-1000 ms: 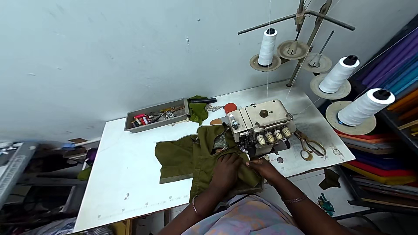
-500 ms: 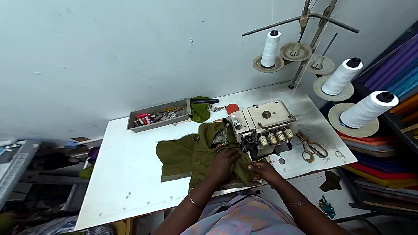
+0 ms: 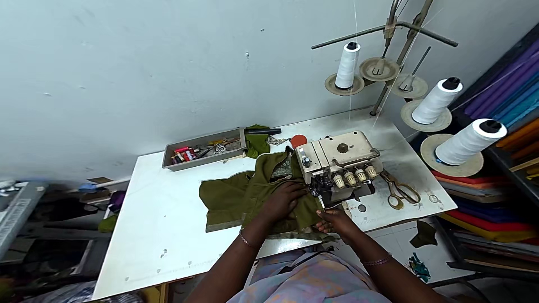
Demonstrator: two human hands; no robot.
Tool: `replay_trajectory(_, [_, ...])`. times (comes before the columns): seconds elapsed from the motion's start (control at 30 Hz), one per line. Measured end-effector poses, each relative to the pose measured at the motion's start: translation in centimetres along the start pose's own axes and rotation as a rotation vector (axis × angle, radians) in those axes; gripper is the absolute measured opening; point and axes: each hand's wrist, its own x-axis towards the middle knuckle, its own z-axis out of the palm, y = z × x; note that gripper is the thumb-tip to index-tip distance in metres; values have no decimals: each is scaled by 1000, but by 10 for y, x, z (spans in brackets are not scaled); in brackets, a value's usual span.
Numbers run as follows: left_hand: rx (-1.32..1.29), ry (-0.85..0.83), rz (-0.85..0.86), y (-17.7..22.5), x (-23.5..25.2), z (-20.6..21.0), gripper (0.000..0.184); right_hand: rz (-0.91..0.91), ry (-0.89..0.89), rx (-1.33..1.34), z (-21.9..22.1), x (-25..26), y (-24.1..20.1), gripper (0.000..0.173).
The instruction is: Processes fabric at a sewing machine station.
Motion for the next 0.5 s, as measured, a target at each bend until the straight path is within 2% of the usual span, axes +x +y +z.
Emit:
replay_trajectory(0.23, [-1, -2, 1, 1, 2, -11, 37, 17, 37, -51, 4, -2, -8, 36])
replay_trajectory(0.37, [-33, -12, -11, -2, 6, -16, 38, 11, 123, -139, 7, 0, -9, 37])
replay_trajectory(0.5, [-30, 1, 23, -9, 9, -21, 36, 47, 160, -106, 11, 1, -12, 38])
